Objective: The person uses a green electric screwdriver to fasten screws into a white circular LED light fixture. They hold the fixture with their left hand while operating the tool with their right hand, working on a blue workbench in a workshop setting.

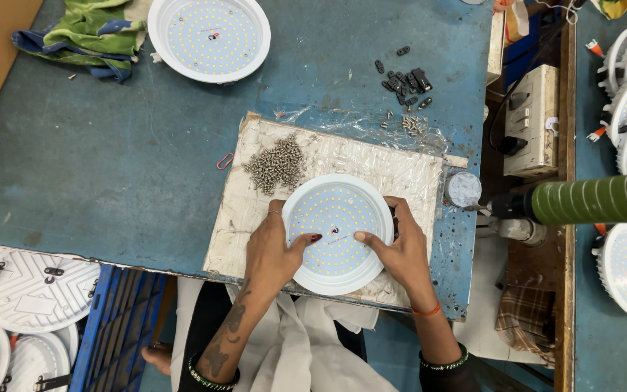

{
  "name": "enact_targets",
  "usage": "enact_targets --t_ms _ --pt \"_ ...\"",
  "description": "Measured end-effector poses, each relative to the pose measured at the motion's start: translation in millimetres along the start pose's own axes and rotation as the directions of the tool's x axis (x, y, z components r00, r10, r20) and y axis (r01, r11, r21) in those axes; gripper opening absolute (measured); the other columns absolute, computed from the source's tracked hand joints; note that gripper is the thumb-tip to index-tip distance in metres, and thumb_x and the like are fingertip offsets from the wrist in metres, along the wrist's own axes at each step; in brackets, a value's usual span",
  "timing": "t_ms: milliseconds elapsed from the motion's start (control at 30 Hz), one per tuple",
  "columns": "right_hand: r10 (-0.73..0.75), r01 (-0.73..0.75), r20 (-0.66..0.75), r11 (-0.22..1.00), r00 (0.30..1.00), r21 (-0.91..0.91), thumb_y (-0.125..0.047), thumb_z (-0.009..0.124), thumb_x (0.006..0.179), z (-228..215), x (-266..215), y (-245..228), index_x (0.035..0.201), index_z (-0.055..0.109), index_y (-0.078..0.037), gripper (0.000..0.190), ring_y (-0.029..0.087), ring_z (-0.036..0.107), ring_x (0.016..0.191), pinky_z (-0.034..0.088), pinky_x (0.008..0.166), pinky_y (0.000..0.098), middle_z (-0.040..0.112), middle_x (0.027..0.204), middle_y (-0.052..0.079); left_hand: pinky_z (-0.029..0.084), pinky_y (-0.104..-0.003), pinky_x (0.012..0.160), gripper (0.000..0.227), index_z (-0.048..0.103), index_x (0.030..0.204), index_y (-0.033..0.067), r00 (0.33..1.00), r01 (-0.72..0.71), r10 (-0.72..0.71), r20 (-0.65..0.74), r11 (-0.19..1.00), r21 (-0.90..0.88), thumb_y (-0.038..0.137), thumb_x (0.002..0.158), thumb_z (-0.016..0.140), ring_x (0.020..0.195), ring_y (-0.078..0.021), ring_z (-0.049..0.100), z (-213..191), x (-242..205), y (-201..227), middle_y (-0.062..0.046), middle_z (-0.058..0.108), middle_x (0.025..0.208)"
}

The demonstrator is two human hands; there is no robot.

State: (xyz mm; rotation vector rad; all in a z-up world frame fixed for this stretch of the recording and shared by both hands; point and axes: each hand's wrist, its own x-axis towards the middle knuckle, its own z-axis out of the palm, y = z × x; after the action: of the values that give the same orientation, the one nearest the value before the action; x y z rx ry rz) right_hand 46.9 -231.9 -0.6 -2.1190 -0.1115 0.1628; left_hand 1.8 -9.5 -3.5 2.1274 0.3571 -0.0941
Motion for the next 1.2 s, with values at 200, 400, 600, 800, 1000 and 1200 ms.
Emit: enact_targets --t_ms 200,400,600,800,1000,1200 --pt "0.005 -0.005 -0.005 1.000 1.000 0.000 -0.024 0.090 0.070 -1 0 0 0.125 0.058 -0.007 0.067 0.020 0.076 0.090 0.061 0.077 0.0335 0.076 0.104 0.012 0.055 -0.048 0.077 0.056 0.050 0.118 -0.0002 0.999 -0.042 0.042 -0.012 0.999 -0.027 0.022 0.078 0.083 0.091 -0.0409 0.072 0 0 0 -0.023 0.072 0.096" --pt "0.005 -0.005 -0.008 1.000 1.000 -0.015 -0.024 0.091 0.069 -1 0 2 0.125 0.057 -0.006 0.068 0.019 0.076 0.089 0.061 0.076 0.0330 0.076 0.102 0.011 0.055 -0.048 0.077 0.058 0.049 0.118 0.0002 1.000 -0.026 0.026 -0.005 0.999 -0.019 0.023 0.077 0.083 0.090 -0.0403 0.072 0 0 -1 -0.023 0.072 0.095" --pt "0.002 -0.002 -0.006 1.000 1.000 -0.001 -0.023 0.090 0.070 0 -1 1 0.125 0.058 -0.006 0.066 0.019 0.075 0.088 0.061 0.075 0.0323 0.076 0.102 0.011 0.056 -0.048 0.075 0.059 0.051 0.120 0.0008 0.999 -0.039 0.039 -0.009 0.999 -0.026 0.026 0.078 0.084 0.088 -0.0392 0.073 -1 0 -1 -0.022 0.073 0.094" --pt "-0.019 0.018 -0.037 0.999 0.999 -0.037 -0.021 0.091 0.069 -4 -7 -2 0.121 0.058 -0.004 0.064 0.020 0.075 0.087 0.060 0.075 0.0323 0.075 0.100 0.012 0.057 -0.046 0.076 0.060 0.053 0.115 0.0002 0.999 -0.049 0.049 0.002 0.998 -0.030 0.027 0.075 0.087 0.090 -0.0374 0.074 -1 0 4 -0.022 0.073 0.094" --pt "-0.009 -0.003 -0.086 0.990 0.996 -0.140 -0.019 0.090 0.070 -11 -22 -8 0.123 0.059 0.000 0.064 0.022 0.075 0.082 0.060 0.068 0.0342 0.075 0.099 0.015 0.056 -0.044 0.079 0.058 0.056 0.116 -0.0008 0.993 -0.116 0.117 0.026 0.992 -0.041 0.024 0.074 0.088 0.094 -0.0369 0.072 3 2 6 -0.021 0.072 0.099" --pt "0.119 -0.120 -0.041 0.992 0.992 -0.036 -0.015 0.085 0.074 -20 -33 -9 0.125 0.058 0.000 0.060 0.018 0.078 0.067 0.059 0.052 0.0301 0.079 0.083 0.016 0.055 -0.043 0.085 0.062 0.057 0.122 -0.0015 0.987 -0.147 0.152 0.059 0.986 -0.084 0.019 0.072 0.088 0.101 -0.0360 0.070 2 5 4 -0.021 0.070 0.105"
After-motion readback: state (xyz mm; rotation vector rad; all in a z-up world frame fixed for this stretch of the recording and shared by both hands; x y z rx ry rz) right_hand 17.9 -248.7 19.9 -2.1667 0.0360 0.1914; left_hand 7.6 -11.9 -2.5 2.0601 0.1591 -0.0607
